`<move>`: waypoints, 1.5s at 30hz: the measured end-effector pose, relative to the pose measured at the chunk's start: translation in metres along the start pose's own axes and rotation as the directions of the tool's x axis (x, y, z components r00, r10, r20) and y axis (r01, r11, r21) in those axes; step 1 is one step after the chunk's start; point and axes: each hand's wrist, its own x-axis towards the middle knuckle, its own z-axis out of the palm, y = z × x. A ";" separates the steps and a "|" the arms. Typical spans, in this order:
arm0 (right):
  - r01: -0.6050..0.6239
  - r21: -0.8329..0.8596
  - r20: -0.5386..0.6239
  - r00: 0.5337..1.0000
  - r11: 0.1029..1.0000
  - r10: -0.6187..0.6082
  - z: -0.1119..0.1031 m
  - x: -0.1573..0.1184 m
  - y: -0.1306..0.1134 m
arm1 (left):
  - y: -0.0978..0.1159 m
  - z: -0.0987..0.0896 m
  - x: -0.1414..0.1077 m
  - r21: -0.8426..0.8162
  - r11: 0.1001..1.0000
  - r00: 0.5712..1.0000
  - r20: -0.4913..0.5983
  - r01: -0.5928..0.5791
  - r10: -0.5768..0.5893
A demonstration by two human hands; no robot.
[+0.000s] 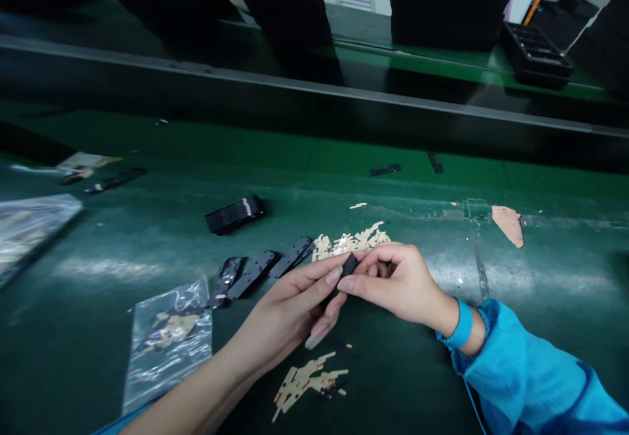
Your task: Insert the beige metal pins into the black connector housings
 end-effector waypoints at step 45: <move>-0.217 -0.511 -0.365 0.931 0.832 0.018 -0.095 0.056 -0.015 | 0.014 -0.016 0.007 0.837 0.522 0.883 -0.113 -0.162 0.455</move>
